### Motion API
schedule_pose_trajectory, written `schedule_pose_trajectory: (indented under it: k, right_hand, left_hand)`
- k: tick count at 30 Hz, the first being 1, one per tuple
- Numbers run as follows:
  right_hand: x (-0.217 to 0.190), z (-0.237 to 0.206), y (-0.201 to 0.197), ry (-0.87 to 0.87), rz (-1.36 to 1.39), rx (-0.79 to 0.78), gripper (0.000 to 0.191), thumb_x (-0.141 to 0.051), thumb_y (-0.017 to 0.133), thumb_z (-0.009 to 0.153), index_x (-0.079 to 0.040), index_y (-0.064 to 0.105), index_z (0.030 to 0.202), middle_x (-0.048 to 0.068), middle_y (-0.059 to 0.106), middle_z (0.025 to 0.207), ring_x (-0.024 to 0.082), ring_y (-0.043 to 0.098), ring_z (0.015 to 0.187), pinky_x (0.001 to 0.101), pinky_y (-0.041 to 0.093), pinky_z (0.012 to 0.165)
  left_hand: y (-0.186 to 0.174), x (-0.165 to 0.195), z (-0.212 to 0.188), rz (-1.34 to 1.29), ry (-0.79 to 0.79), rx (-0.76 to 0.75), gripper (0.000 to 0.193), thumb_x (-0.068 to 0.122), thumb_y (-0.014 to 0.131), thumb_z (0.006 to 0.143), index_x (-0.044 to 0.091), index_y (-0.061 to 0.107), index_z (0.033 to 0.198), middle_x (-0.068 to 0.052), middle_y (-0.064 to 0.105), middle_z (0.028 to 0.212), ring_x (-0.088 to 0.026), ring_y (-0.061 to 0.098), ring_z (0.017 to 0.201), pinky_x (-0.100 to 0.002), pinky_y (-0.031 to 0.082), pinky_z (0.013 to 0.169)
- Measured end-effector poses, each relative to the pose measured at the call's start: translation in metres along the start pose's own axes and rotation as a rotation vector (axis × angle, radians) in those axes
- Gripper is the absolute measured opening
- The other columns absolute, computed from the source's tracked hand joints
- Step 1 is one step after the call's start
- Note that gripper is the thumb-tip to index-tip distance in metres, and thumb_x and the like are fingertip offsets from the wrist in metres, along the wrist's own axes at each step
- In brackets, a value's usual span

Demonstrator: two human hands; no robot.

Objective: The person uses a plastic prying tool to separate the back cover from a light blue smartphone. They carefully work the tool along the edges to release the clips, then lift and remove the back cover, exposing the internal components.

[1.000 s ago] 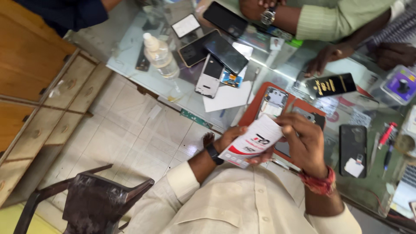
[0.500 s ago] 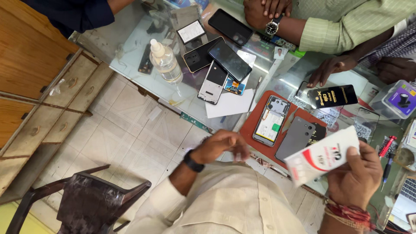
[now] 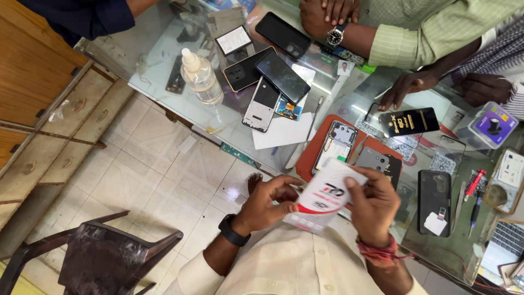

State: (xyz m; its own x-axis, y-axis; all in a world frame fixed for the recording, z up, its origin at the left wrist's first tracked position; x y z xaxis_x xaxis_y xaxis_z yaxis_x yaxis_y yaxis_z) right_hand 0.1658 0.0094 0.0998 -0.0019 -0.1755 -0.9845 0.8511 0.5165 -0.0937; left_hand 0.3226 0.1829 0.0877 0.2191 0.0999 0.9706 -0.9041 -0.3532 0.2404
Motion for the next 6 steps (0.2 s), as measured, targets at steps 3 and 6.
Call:
schedule_pose_trajectory:
  k: [3, 6]
  right_hand:
    - [-0.016, -0.011, 0.029, -0.105, -0.173, -0.085, 0.026, -0.001, 0.080, 0.089, 0.002, 0.072, 0.114, 0.006, 0.067, 0.077, 0.005, 0.051, 0.058, 0.0182, 0.038, 0.051]
    - [-0.052, -0.024, 0.051, -0.382, 0.009, -0.280, 0.038, -0.011, 0.077, 0.094, -0.004, 0.061, 0.128, 0.018, 0.064, 0.116, 0.018, 0.065, 0.091, 0.0224, 0.054, 0.074]
  left_hand:
    - [0.002, -0.027, -0.015, 0.081, -0.067, 0.032, 0.043, 0.025, 0.075, 0.093, 0.000, 0.064, 0.125, -0.008, 0.078, 0.105, -0.011, 0.072, 0.095, -0.027, 0.058, 0.084]
    - [-0.005, -0.049, -0.038, 0.081, -0.031, 0.005, 0.037, 0.022, 0.073, 0.102, -0.002, 0.067, 0.130, -0.012, 0.079, 0.112, -0.015, 0.071, 0.100, -0.030, 0.058, 0.090]
Point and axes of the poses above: each hand's wrist, its own z-axis towards the middle knuckle, its own y-axis out of the palm, x = y × z, the point moved 10 cm from there along z, towards the middle knuckle
